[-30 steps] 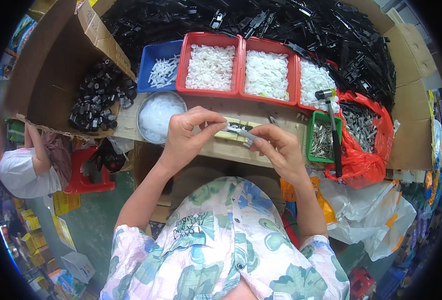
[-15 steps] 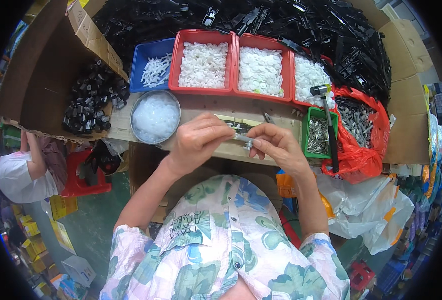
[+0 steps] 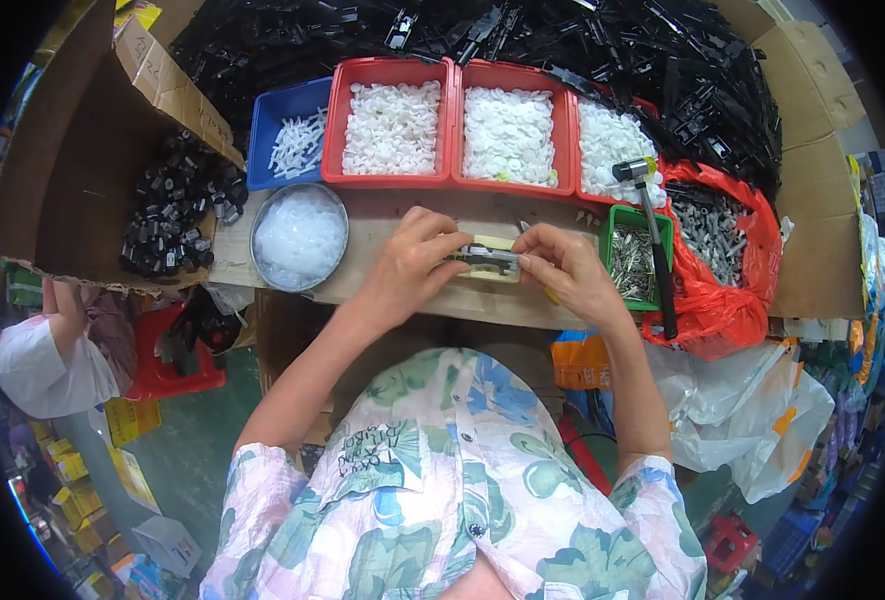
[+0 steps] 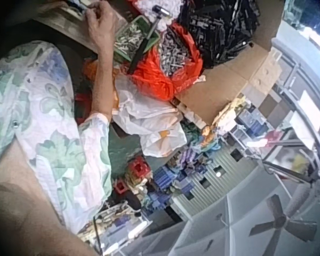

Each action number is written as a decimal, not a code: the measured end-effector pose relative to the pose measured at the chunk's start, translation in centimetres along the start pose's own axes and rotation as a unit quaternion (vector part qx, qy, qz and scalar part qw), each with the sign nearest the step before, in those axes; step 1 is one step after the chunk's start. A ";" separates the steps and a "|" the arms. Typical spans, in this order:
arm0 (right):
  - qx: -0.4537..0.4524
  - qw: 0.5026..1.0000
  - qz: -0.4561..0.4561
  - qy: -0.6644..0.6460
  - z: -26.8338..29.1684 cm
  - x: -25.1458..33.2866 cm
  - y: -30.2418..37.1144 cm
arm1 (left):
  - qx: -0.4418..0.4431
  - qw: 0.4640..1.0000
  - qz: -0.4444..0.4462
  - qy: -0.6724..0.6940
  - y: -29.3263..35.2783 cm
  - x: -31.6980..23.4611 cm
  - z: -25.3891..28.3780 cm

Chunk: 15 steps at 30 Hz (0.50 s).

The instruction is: The person assembles small lock mechanisms at a workbench. They pick up white plastic pieces and metal pins, place them into a wooden jig, and use pliers and a hammer to secure the components. The assembled units are then placed into a blue bin.

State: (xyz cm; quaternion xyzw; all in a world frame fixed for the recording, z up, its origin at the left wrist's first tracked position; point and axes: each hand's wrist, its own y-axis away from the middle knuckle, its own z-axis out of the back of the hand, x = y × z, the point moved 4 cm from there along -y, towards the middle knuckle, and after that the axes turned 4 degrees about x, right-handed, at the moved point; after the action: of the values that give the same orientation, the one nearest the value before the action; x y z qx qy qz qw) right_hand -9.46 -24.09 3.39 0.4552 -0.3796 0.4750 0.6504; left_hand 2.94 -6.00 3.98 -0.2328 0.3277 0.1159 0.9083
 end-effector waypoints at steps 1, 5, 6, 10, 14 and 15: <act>0.000 1.000 0.002 0.000 0.0 0.0 -0.2 | -0.002 1.000 -0.003 0.001 -0.1 0.0 -0.1; -0.002 1.000 0.019 -0.005 -0.3 0.3 -0.7 | -0.010 1.000 -0.015 0.004 -0.1 0.4 -0.4; -0.003 1.000 0.025 -0.008 -0.4 0.3 -0.7 | -0.011 1.000 -0.015 0.006 -0.1 0.4 -0.5; 0.021 1.000 0.003 0.021 -0.4 0.0 -1.3 | -0.025 0.999 -0.020 0.005 -0.3 0.2 -0.7; 0.026 0.998 -0.013 0.054 -0.3 0.3 -1.4 | -0.042 0.999 -0.029 -0.013 -0.7 0.0 -1.3; 0.020 0.998 -0.009 0.065 -0.3 0.3 -1.4 | -0.042 0.998 -0.029 -0.020 -0.7 0.0 -1.4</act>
State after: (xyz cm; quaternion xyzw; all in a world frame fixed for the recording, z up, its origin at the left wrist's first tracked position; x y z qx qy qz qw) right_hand -8.02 -23.89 3.28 0.4393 -0.3230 0.5052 0.6689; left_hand 2.48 -7.26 3.25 -0.2780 0.2977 0.1078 0.9069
